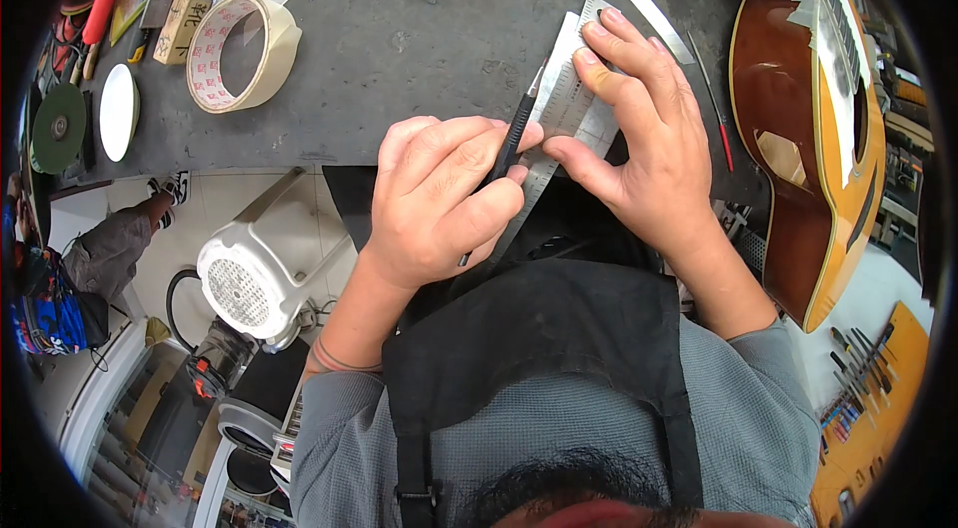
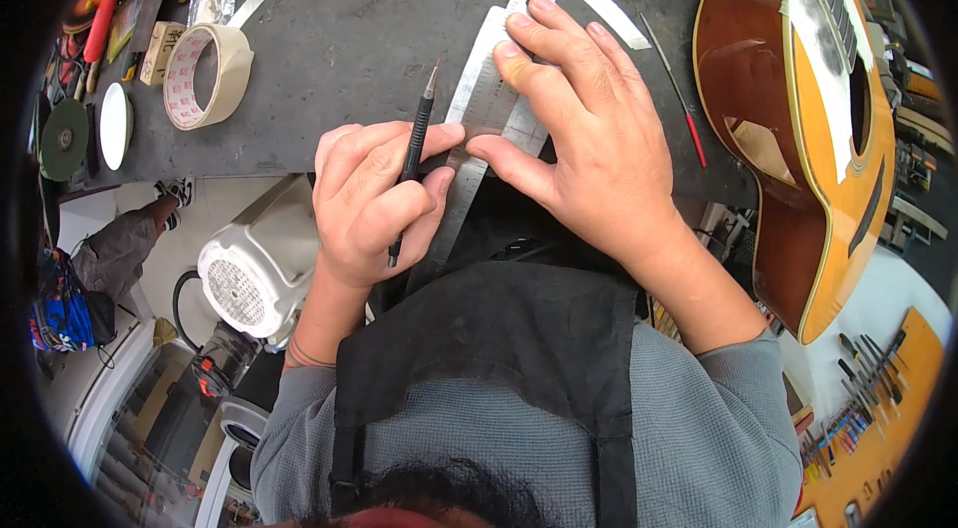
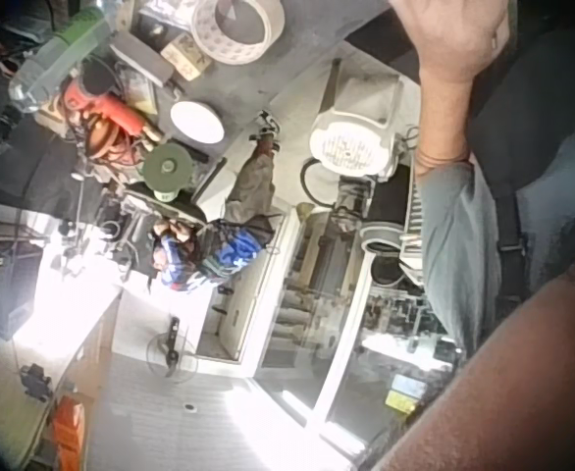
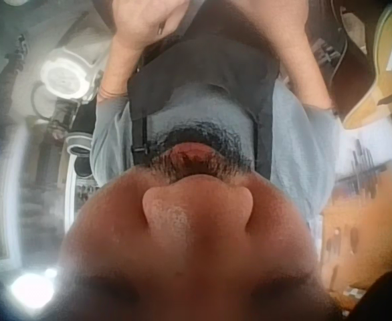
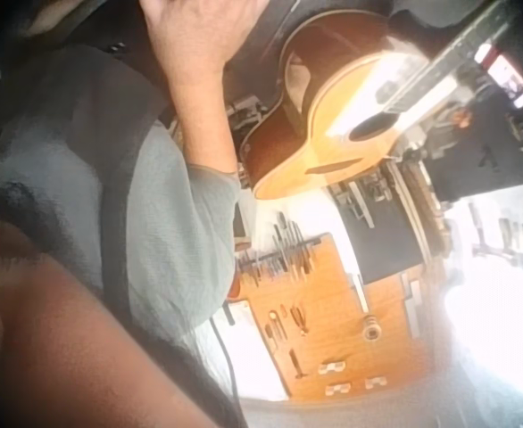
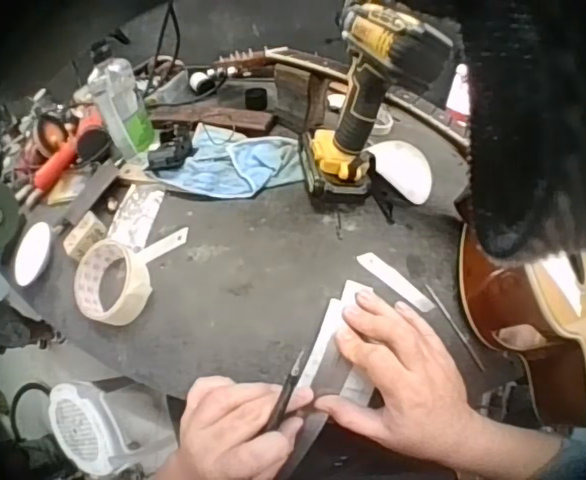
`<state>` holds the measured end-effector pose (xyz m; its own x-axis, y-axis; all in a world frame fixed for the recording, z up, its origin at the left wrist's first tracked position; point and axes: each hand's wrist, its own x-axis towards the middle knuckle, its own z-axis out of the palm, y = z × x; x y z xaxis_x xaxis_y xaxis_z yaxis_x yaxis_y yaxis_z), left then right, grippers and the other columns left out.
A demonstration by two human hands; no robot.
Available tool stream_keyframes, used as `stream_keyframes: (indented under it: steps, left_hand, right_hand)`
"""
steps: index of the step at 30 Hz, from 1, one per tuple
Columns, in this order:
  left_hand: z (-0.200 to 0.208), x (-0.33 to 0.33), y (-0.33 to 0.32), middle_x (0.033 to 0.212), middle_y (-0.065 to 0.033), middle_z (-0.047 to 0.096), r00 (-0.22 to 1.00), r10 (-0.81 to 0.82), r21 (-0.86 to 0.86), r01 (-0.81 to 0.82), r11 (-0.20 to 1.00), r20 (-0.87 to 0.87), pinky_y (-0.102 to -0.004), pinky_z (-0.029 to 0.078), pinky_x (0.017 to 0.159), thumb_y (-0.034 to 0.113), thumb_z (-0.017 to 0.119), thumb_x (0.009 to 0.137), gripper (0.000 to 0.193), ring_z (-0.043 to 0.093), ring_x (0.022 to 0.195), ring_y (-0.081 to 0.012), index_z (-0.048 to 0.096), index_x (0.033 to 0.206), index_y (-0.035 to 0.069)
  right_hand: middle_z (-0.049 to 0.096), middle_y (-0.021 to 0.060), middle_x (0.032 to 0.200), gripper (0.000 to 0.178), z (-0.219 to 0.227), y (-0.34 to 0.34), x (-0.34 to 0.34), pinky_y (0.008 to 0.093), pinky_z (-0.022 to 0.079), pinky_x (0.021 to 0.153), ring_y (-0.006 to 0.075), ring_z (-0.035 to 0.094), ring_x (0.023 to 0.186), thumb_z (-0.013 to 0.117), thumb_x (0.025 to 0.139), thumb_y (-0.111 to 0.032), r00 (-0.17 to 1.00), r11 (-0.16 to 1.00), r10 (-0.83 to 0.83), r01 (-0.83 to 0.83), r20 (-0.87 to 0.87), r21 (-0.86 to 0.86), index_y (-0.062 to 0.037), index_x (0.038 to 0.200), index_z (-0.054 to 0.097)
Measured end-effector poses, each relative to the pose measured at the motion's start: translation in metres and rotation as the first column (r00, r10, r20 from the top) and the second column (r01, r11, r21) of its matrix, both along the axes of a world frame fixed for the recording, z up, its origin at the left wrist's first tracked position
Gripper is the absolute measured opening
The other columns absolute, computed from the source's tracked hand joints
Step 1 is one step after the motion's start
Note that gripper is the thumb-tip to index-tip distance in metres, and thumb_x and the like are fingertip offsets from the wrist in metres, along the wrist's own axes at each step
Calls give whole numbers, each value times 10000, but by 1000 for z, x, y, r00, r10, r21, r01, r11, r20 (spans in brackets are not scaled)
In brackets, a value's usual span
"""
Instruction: The person marks a small rectangular piece of material using a ruler and a pen, then uses a rotary tool to grind the edges of the piece. The person works at a cluttered workbench with a guitar visible nearby.
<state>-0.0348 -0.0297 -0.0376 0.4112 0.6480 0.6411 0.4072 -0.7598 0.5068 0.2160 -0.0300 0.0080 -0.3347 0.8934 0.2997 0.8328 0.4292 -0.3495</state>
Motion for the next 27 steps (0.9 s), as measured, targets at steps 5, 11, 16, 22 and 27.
stream_keyframes:
  steps: [5, 11, 16, 22, 27]
  left_hand:
    - [4, 0, 1, 1231, -107, 878, 1000, -14, -30, 15, 999, 5, -461, 538, 894, -11, 906, 875, 424, 787, 1053, -329, 546, 1036, 145]
    - [15, 1, 3, 1229, -118, 871, 999, -35, -104, 38, 994, 24, -459, 532, 888, -26, 901, 875, 430, 784, 1036, -335, 568, 1090, 140]
    - [12, 0, 5, 1228, -116, 871, 999, -41, -48, 40, 998, -17, -457, 525, 873, -19, 896, 884, 417, 784, 1019, -334, 580, 1104, 141]
    - [10, 0, 3, 1230, -115, 872, 1000, -29, -49, 28, 998, -10, -468, 525, 865, -14, 894, 889, 413, 784, 1021, -338, 579, 1106, 140]
    - [8, 0, 3, 1218, -115, 874, 1000, -27, -45, 27, 999, 2, -471, 528, 875, -9, 897, 889, 408, 784, 1020, -337, 589, 1110, 142]
  right_hand:
    - [679, 91, 1584, 692, 0, 0, 1, 582, 468, 1297, 328, 580, 1596, 986, 852, -357, 1000, 1000, 4, -4, -1, 0, -91, 1431, 718]
    - [677, 94, 1579, 702, 1, 0, 1, 579, 460, 1303, 326, 580, 1598, 982, 855, -365, 1000, 1000, 1, -1, 3, -10, -86, 1443, 720]
    - [676, 95, 1579, 701, 2, 0, 0, 579, 457, 1305, 325, 578, 1599, 979, 856, -369, 1000, 1000, -1, 1, 3, -9, -88, 1445, 722]
    - [676, 95, 1581, 698, 1, 0, 1, 586, 458, 1304, 325, 576, 1600, 981, 850, -370, 1000, 1000, 0, 1, 6, -18, -88, 1435, 724]
    - [678, 94, 1574, 695, 2, 0, 0, 588, 457, 1305, 326, 576, 1599, 982, 848, -371, 1000, 1000, 0, 0, 7, -17, -87, 1429, 727]
